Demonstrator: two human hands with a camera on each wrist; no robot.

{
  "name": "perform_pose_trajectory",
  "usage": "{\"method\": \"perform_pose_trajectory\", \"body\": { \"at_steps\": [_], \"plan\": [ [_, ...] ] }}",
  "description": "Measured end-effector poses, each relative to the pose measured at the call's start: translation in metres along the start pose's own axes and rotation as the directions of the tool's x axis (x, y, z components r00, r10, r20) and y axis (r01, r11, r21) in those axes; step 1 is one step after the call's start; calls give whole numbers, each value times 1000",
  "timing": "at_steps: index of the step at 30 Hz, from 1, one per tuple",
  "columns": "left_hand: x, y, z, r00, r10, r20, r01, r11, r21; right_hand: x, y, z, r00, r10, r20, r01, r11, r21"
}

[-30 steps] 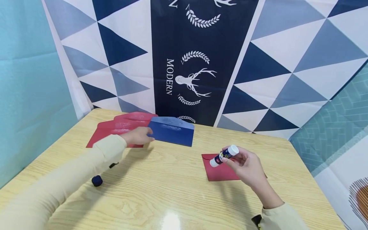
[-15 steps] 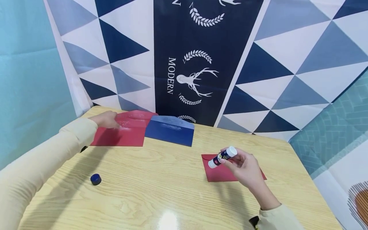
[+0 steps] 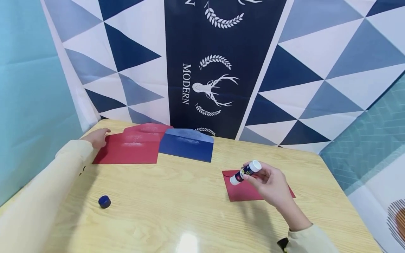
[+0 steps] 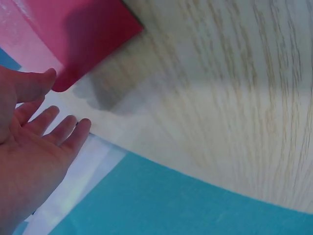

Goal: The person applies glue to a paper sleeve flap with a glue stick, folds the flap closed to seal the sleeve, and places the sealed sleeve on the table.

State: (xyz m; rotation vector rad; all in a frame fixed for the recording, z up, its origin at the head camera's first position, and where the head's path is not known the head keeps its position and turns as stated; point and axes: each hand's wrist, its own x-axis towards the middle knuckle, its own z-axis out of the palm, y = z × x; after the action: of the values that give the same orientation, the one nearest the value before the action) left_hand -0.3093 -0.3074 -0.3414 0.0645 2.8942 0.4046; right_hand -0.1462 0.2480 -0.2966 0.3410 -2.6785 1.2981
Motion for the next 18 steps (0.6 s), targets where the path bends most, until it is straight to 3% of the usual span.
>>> {"method": "perform_pose_trajectory", "body": {
  "at_steps": [4, 11, 18],
  "plan": [
    [3, -4, 8, 1000, -27, -13, 27, 1000, 11, 0, 1, 0, 1000, 2, -6, -2, 1000, 7],
    [1, -6, 12, 988, -61, -142, 69, 996, 55, -3, 2, 0, 1000, 17, -10, -17, 1000, 11],
    [-1, -10, 14, 981, -87, -172, 97, 994, 50, -3, 1, 0, 1000, 28, -9, -28, 1000, -5]
  ]
}}
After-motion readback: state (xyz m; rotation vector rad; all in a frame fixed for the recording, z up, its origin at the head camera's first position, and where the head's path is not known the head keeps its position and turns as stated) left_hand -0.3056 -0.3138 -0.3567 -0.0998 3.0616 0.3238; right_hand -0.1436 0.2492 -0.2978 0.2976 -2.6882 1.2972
